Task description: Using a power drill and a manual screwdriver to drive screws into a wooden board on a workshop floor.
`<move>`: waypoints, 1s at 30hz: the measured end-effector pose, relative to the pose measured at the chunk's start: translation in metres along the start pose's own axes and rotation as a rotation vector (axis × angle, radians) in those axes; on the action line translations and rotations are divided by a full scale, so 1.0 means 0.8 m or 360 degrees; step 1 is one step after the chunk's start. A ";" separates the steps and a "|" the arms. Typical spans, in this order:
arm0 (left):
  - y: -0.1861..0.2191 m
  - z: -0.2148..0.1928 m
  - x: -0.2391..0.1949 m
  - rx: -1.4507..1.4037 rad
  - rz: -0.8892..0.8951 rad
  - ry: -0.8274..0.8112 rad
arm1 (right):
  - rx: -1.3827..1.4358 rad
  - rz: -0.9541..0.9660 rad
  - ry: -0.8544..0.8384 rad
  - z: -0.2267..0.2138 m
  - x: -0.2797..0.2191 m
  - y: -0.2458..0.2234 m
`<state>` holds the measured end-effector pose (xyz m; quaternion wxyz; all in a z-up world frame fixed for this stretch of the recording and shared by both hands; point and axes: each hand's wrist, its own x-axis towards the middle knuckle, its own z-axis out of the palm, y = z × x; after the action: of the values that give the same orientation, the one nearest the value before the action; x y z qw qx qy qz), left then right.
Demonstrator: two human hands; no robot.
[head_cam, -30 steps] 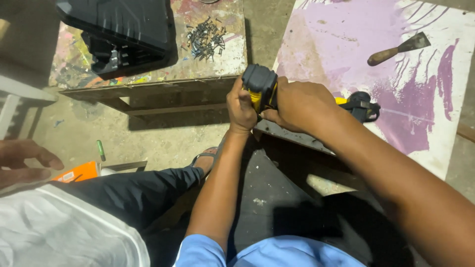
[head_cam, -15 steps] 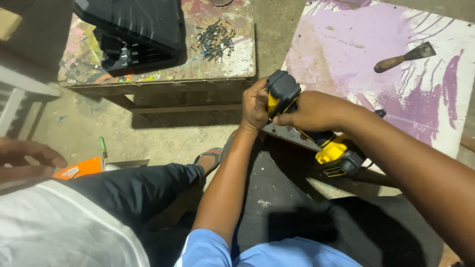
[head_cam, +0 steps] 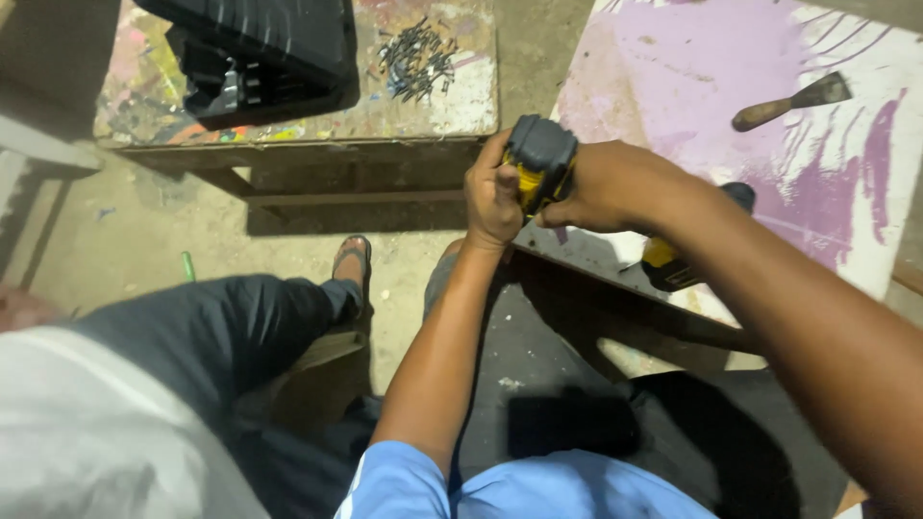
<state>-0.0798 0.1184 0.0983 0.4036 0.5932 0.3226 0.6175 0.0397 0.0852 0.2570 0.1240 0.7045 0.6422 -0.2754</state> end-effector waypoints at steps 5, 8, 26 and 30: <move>-0.006 0.003 0.007 -0.0084 -0.0007 -0.0113 | 0.0185 -0.0008 -0.0350 -0.029 -0.031 0.006; -0.023 0.002 0.007 -0.0116 -0.0030 -0.0184 | 0.0213 0.0050 -0.0355 -0.017 -0.024 0.010; -0.020 -0.004 0.006 -0.0219 -0.0007 -0.0178 | 0.0362 0.0195 -0.0235 -0.012 -0.021 -0.012; -0.019 -0.006 0.007 -0.0192 0.0009 -0.0188 | 0.0417 0.0187 -0.0224 -0.006 -0.015 -0.008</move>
<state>-0.0829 0.1309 0.0875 0.4552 0.6041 0.2587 0.6007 0.0346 0.0787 0.2684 0.0916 0.7300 0.5482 -0.3977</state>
